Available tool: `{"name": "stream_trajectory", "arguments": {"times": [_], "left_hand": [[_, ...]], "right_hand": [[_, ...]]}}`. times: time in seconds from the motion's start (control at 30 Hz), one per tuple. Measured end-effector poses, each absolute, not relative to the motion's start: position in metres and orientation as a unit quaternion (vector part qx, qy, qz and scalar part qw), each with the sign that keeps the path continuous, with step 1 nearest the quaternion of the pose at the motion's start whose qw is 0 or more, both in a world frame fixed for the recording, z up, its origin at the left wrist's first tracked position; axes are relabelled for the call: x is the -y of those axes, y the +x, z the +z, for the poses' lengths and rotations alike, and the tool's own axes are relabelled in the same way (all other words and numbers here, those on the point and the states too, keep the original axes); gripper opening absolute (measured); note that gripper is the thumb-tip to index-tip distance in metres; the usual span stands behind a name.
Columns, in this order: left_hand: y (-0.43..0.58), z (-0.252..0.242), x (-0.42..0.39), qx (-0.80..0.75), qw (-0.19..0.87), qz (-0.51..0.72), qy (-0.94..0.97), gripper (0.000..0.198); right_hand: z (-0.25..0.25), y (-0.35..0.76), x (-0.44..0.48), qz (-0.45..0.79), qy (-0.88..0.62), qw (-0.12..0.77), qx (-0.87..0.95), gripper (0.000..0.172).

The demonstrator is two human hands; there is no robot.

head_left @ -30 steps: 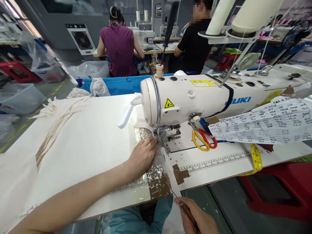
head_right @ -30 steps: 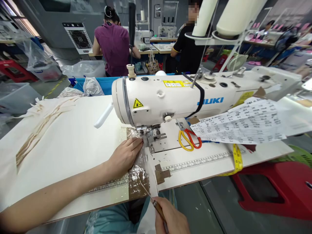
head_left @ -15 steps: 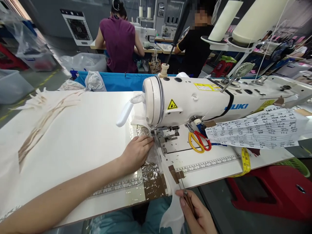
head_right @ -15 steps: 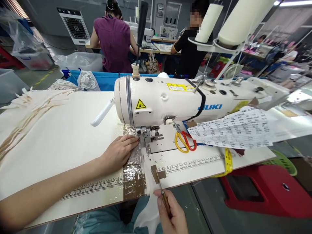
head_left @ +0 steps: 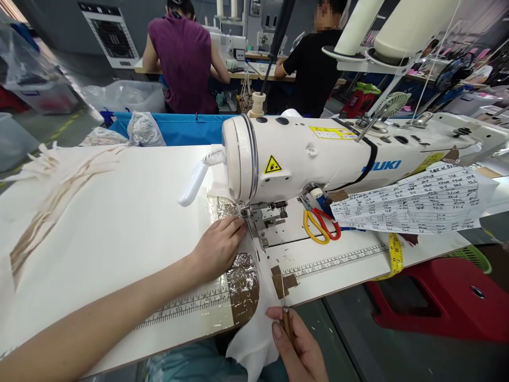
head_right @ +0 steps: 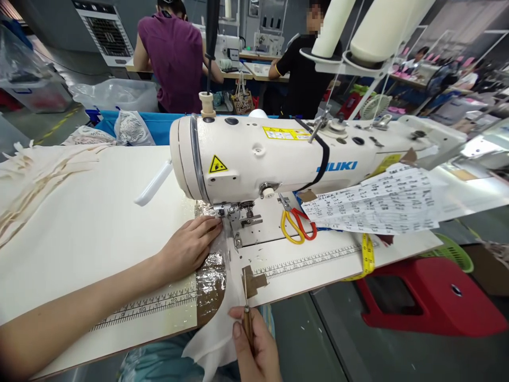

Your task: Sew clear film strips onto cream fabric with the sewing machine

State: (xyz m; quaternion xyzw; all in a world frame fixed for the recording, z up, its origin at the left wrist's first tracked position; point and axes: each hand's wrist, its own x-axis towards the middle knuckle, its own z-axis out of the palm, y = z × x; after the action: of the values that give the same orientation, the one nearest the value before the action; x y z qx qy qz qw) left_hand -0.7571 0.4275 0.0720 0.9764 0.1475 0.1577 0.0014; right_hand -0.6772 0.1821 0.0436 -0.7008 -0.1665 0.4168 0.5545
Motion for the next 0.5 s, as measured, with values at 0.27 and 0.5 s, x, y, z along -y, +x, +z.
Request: {"name": "stream_trajectory", "arguments": {"times": [0.27,0.5], "left_hand": [[-0.754,0.073,-0.441,-0.127,0.075,0.215,0.965,0.033],[-0.756,0.069,-0.451,-0.079,0.074,0.233,0.967,0.033]], "right_hand": [[0.067,-0.659,-0.201,0.345,-0.744,0.483,0.308,0.045],[0.072,-0.656,-0.212,0.298,-0.745,0.487,0.347,0.038]]}}
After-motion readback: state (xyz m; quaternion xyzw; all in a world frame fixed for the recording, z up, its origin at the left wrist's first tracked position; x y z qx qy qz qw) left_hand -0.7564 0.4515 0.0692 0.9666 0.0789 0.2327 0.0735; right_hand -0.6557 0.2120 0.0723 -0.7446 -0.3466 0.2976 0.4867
